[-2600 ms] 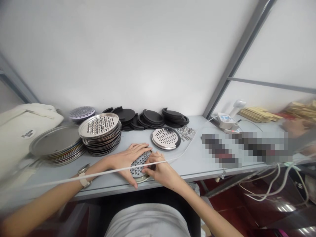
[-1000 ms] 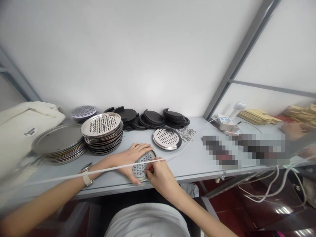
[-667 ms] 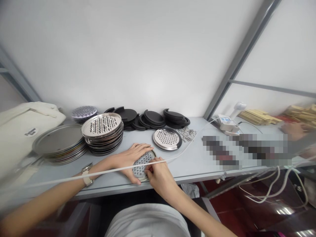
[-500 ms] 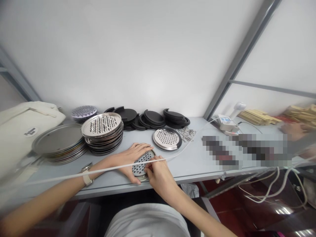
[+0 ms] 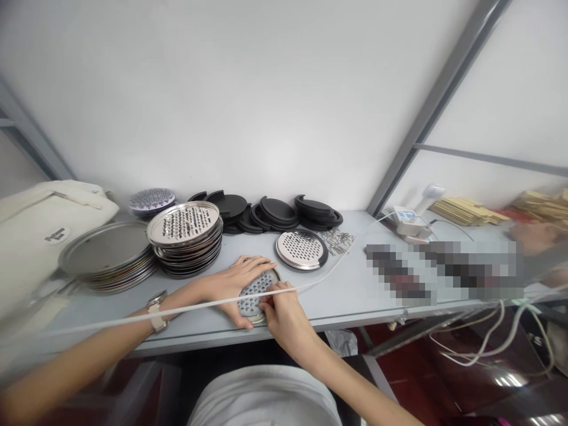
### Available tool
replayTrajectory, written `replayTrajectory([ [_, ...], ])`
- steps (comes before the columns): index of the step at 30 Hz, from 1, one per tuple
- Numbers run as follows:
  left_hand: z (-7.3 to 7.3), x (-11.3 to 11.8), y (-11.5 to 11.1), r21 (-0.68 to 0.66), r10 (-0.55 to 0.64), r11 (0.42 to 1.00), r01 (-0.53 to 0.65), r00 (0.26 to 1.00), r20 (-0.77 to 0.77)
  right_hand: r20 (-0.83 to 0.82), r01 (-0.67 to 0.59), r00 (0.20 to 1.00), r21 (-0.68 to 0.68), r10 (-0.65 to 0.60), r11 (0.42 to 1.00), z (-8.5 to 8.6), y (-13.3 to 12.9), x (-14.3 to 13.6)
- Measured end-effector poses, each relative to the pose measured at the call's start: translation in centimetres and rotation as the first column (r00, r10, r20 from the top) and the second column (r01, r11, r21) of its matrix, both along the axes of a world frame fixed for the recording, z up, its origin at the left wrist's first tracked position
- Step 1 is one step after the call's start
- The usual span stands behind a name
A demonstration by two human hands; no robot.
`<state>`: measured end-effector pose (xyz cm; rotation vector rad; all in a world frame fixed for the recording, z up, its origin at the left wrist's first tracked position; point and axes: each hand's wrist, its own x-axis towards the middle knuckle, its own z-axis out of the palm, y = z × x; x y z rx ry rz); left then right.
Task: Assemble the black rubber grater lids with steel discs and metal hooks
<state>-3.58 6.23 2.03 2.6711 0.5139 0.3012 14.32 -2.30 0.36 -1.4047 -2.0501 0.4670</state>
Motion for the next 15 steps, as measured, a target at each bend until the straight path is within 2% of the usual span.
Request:
replayTrajectory([
  [15,0.16,0.07,-0.11,0.023,0.002,1.000,-0.002,1.000,-0.007,-0.023,-0.004,1.000,-0.017,0.004,1.000,-0.58,0.22,0.12],
])
